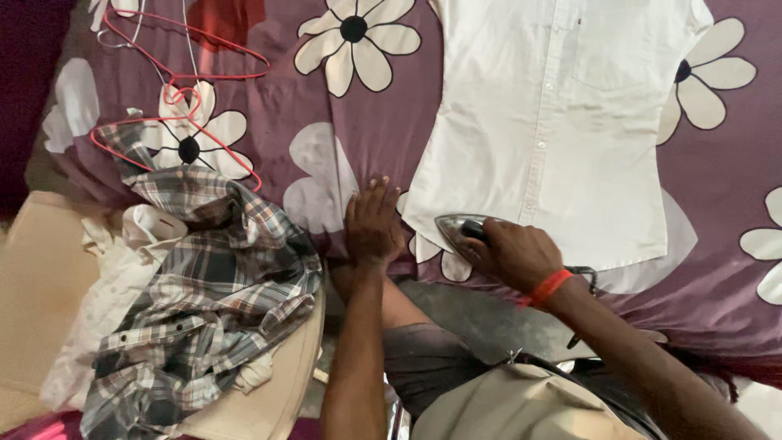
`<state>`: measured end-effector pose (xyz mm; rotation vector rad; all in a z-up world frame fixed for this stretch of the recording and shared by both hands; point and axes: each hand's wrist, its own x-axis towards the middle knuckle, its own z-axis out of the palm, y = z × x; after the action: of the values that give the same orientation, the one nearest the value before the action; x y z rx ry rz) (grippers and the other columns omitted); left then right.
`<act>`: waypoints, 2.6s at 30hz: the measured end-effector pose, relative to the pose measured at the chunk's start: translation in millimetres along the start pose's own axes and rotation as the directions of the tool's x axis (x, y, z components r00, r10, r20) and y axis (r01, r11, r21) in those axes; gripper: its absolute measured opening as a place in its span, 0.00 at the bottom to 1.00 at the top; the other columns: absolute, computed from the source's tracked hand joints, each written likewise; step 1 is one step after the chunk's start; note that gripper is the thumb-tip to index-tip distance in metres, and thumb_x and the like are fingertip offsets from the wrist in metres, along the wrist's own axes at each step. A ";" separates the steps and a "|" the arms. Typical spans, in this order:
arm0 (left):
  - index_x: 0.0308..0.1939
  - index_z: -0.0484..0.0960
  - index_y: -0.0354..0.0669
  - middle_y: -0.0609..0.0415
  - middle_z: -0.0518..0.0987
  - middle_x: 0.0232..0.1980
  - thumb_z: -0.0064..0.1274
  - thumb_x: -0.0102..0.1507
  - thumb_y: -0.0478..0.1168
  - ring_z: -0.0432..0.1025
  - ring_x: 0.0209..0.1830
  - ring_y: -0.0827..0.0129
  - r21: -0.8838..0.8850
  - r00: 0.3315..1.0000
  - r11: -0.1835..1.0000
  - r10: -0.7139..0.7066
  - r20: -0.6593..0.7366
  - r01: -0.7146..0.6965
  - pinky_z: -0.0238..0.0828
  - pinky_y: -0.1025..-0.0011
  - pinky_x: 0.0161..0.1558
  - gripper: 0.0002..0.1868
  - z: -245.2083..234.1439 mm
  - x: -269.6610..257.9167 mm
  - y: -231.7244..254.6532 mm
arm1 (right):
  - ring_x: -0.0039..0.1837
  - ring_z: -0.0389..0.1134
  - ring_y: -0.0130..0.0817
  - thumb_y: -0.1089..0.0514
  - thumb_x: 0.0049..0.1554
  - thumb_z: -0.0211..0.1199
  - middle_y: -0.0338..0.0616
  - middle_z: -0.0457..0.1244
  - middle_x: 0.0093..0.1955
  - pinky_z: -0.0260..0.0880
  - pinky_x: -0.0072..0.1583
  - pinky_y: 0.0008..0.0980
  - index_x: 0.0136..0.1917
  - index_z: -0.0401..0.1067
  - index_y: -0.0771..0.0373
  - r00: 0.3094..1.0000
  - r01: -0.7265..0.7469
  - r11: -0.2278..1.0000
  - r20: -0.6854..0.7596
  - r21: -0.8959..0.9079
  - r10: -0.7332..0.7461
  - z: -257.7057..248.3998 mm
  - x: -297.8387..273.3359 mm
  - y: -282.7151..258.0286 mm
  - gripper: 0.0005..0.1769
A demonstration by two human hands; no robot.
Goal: The person irons a white short-sleeved shirt laid out on a bed. They smooth the fabric, use an iron to press the body and collar, and then place the shirt on a hanger.
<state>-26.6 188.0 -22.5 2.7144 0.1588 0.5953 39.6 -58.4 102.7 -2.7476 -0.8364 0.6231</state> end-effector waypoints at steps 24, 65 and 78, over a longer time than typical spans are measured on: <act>0.76 0.68 0.52 0.46 0.55 0.83 0.49 0.69 0.60 0.45 0.84 0.51 0.037 0.977 0.990 0.128 0.171 -0.136 0.36 0.37 0.76 0.34 35.1 7.7 86.2 | 0.40 0.72 0.53 0.35 0.61 0.55 0.53 0.70 0.39 0.72 0.43 0.50 0.46 0.73 0.61 0.983 -0.178 0.978 -0.053 -0.112 0.173 -28.6 -119.7 185.3 0.26; 0.71 0.72 0.39 0.46 0.68 0.76 0.47 0.65 0.49 0.61 0.77 0.51 -0.070 0.970 0.976 0.212 0.117 -0.204 0.55 0.46 0.74 0.32 4.5 -0.5 44.3 | 0.41 0.71 0.55 0.33 0.62 0.53 0.56 0.69 0.38 0.69 0.43 0.52 0.50 0.74 0.61 0.977 -0.209 0.958 0.000 -0.197 0.213 -73.4 -9.1 200.7 0.29; 0.72 0.74 0.46 0.51 0.69 0.76 0.52 0.67 0.49 0.62 0.76 0.59 -0.119 0.973 0.986 0.136 0.188 -0.115 0.54 0.52 0.75 0.29 0.0 9.1 29.8 | 0.38 0.66 0.28 0.54 0.64 0.53 0.41 0.65 0.40 0.69 0.42 0.29 0.52 0.72 0.67 0.949 -0.230 0.159 0.185 0.960 0.256 -32.5 15.0 84.3 0.13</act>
<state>-17.4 161.9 -8.1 2.6722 -0.0936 0.3563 106.3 -121.2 100.8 -1.5839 0.1530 0.7900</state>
